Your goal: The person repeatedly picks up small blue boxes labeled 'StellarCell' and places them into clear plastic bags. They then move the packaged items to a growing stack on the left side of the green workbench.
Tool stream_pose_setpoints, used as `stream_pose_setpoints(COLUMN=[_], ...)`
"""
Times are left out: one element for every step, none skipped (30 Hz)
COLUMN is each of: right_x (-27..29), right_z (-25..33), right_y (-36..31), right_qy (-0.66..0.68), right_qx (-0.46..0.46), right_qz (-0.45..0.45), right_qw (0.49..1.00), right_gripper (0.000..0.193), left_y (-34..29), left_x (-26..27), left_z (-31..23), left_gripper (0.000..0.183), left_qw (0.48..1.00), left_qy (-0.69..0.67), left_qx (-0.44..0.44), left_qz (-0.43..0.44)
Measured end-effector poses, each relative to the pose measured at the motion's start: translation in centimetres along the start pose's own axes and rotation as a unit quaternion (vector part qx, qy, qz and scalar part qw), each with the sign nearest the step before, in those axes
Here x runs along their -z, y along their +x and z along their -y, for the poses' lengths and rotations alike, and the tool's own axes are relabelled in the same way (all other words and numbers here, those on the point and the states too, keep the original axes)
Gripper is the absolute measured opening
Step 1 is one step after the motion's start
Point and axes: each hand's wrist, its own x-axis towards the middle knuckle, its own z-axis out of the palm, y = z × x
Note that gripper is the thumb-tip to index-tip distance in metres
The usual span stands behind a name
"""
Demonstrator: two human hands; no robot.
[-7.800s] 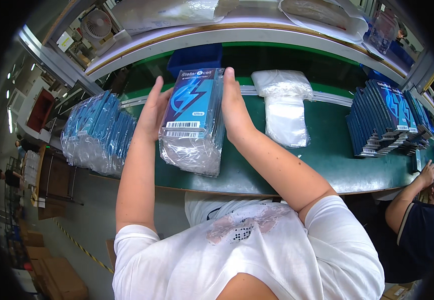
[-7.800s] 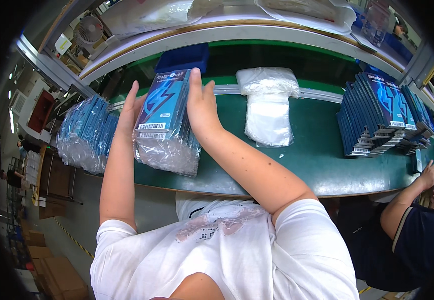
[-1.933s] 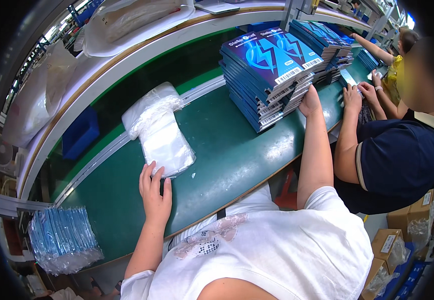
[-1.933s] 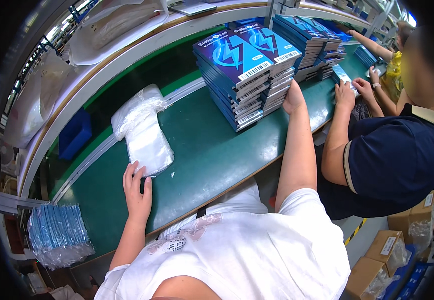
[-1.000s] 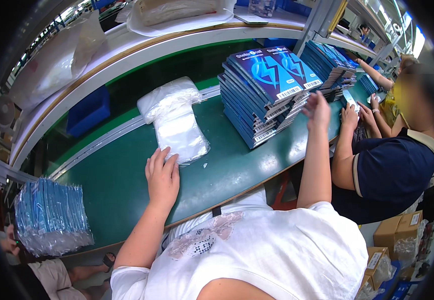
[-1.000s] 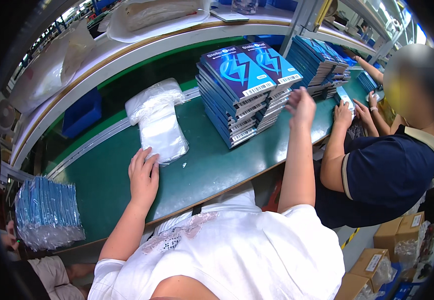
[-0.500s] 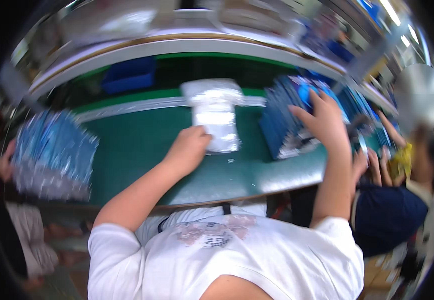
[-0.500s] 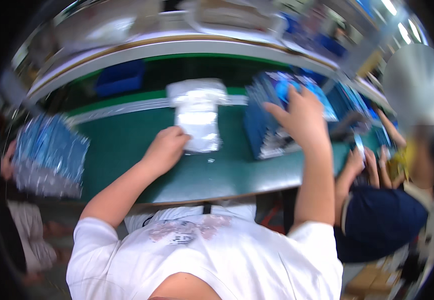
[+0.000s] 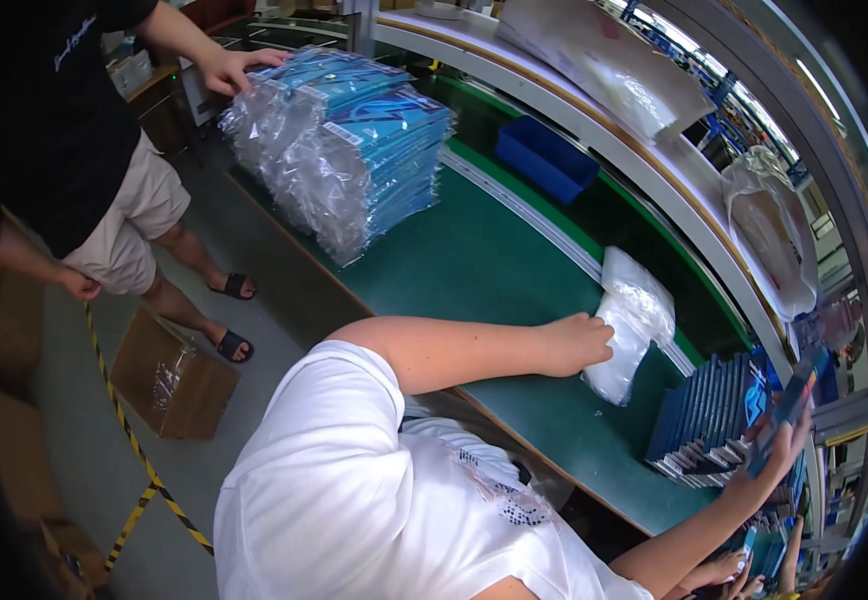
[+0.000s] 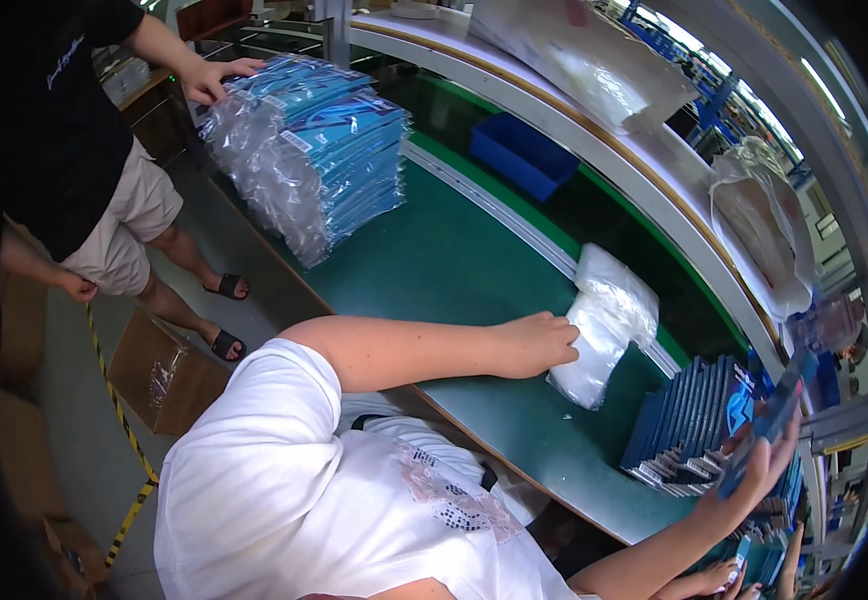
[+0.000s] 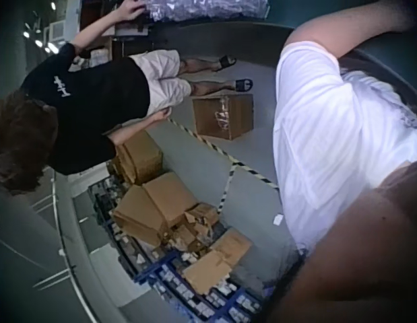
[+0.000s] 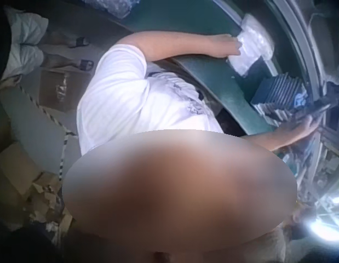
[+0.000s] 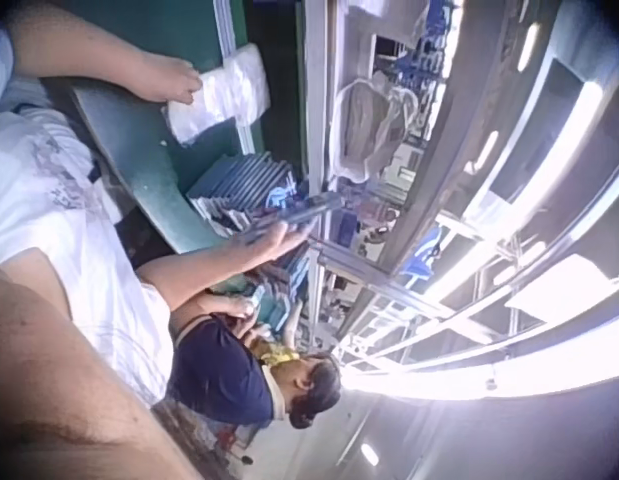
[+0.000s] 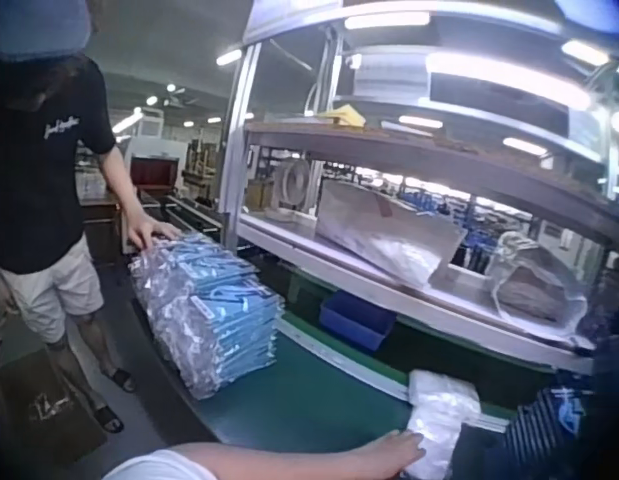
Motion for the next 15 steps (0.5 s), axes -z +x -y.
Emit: stream_pose_setpoints(right_x=[-0.2,-1.1,-2.3,-2.7,-3.9,-5.1,-6.0,-6.8,-7.5,-8.1,-8.6,-9.1,-9.8,-10.3,-10.7], right_z=[0.3,-1.4,-4.0,-5.6,-7.5,-8.1,-8.0,-7.9,-8.4,-8.6,-8.1,-8.9,-9.7,-10.0,-10.4], right_y=[-1.0,-1.7,-2.5,-3.8,-5.2,-6.7,-7.9,-9.0,-9.6,-10.1,-10.2,-10.3,-10.2,-9.7,-9.3], right_qy=[0.202,0.411,0.448,0.465,0.488,0.504,0.459,0.413,0.383,0.353,0.4,0.413,0.417,0.422,0.427], right_qx=[-0.074,-0.146,-0.174,-0.2,-0.249,-0.297,-0.342,-0.384,-0.391,-0.398,-0.388,-0.386,-0.391,-0.395,-0.399], right_qz=[0.086,0.179,0.218,0.24,0.198,0.15,0.081,0.014,0.024,0.033,0.108,0.116,0.138,0.141,0.142], right_qw=[0.973,0.882,0.85,0.828,0.813,0.797,0.816,0.826,0.837,0.846,0.823,0.817,0.809,0.804,0.799], right_gripper=[0.057,0.057,0.056,0.056,0.052,0.049,0.046,0.044,0.044,0.044,0.049,0.055,0.057,0.058,0.058], left_y=[0.4,0.1,-0.3,0.1,-0.1,0.1,0.5,0.7,1.0,1.1,1.3,1.5,1.3,1.5,1.6], left_x=[-0.5,-0.7,-0.7,-1.0,-1.2,-1.3,-1.2,-0.7,-0.3,-0.2,-0.2,-0.1,0.0,-0.2,-0.7], left_z=[-0.3,-0.1,0.3,0.2,0.5,0.7,0.5,0.2,0.0,0.0,0.1,0.1,0.3,0.7,1.3], left_gripper=[0.008,0.008,0.007,0.006,0.006,0.005,0.006,0.007,0.008,0.009,0.009,0.01,0.012,0.012,0.011], left_qw=[1.0,1.0,0.999,0.998,0.997,0.996,0.991,0.984,0.975,0.97,0.965,0.96,0.956,0.958,0.959], left_qy=[-0.019,-0.024,-0.026,-0.037,-0.036,-0.041,-0.086,-0.127,-0.168,-0.188,-0.207,-0.226,-0.236,-0.235,-0.234], left_qx=[-0.01,-0.001,0.023,0.026,0.044,0.056,0.07,0.086,0.103,0.11,0.118,0.125,0.133,0.13,0.128], left_qz=[-0.009,-0.014,-0.019,-0.034,-0.048,-0.062,-0.077,-0.091,-0.104,-0.106,-0.109,-0.111,-0.114,-0.104,-0.094])
